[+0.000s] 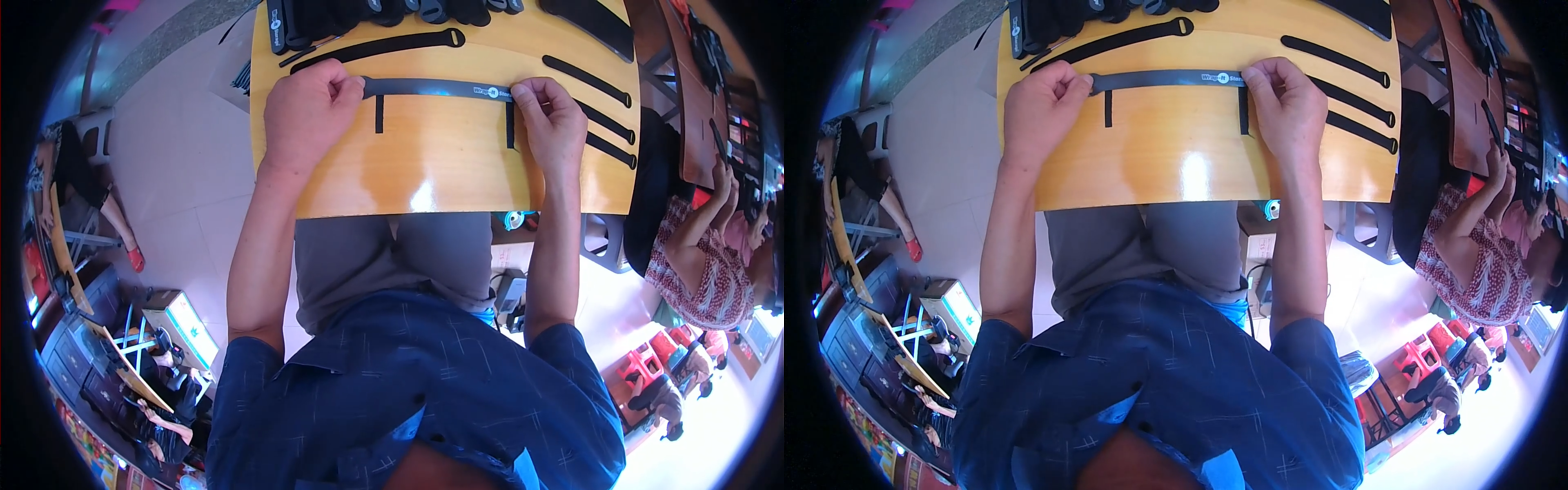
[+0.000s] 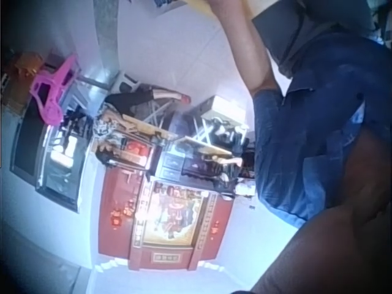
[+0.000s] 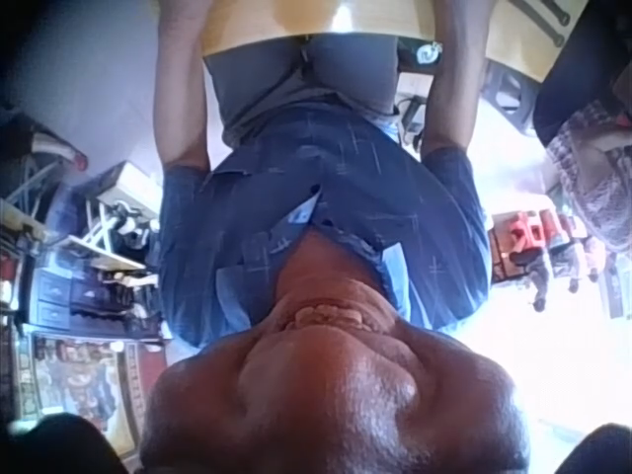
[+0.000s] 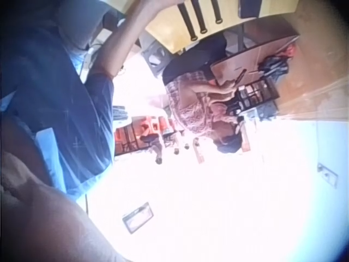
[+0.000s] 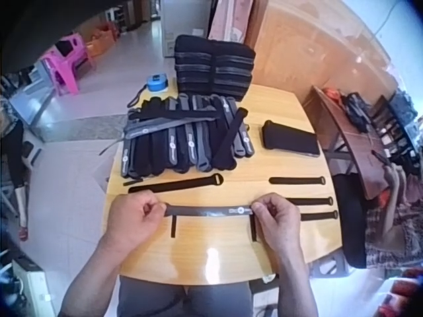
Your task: Assembling plastic components and buckles onto black elastic straps at a workshop table.
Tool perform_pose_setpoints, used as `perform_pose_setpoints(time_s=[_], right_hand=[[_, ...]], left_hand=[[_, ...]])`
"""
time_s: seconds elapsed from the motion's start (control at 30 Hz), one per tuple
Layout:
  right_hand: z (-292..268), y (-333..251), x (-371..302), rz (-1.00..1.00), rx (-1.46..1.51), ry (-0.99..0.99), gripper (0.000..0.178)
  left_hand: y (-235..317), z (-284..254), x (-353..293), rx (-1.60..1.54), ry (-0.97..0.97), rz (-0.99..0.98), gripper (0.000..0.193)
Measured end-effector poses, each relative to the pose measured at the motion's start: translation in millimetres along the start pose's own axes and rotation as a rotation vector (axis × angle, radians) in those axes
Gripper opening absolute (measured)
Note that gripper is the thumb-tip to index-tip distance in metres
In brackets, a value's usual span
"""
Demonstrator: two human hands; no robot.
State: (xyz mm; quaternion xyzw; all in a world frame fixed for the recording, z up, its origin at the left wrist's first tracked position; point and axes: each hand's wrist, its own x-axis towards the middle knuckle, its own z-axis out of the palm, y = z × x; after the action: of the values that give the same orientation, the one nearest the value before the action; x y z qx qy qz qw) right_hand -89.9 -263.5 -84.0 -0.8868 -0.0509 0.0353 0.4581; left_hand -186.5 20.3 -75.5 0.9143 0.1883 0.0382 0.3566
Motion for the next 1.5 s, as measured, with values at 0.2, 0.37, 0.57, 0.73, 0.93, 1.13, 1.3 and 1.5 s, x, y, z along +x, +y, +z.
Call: perform_pose_setpoints(time_s=[0.2,0.37,0.57,0.73,0.93,1.13,1.3,1.5], right_hand=[[1.8,1.6,-0.1,-0.04,-0.048,0.02,0.017],[5.6,-3.5,-3.8,-0.042,-0.091,0.045,0.015],[8.8,-5.8,-6.7,-0.152,-0.189,0.125,0.017],[3.3,-10.6,-11.8,-0.228,-0.25,0.179,0.027],[19.1,-46.2,-36.2,-0.674,-0.42,0.121,0.042],[57.0,-49.8,-64.6,-0.754,-0.549,-0.252,0.072],[46.8,-28.4,-59.8,-0.683,-0.639,-0.29,0.088],[20.8,-10.8,-52.4,-0.586,-0.772,-0.304,0.092]], left_hand=[[1.4,0.9,0.2,0.035,0.01,0.015,0.02],[2.0,1.6,-0.4,0.085,0.036,0.042,0.022],[7.5,-7.2,-0.4,0.138,0.004,0.037,0.026],[4.6,-17.5,-14.1,-0.09,0.032,0.038,0.016],[15.2,-13.0,-49.8,0.256,0.142,0.603,0.042],[-3.8,13.3,-54.9,0.356,-0.129,0.498,0.071],[-1.8,10.6,-53.9,0.372,-0.181,0.449,0.075],[-0.4,6.0,-56.1,0.372,-0.231,0.419,0.081]])
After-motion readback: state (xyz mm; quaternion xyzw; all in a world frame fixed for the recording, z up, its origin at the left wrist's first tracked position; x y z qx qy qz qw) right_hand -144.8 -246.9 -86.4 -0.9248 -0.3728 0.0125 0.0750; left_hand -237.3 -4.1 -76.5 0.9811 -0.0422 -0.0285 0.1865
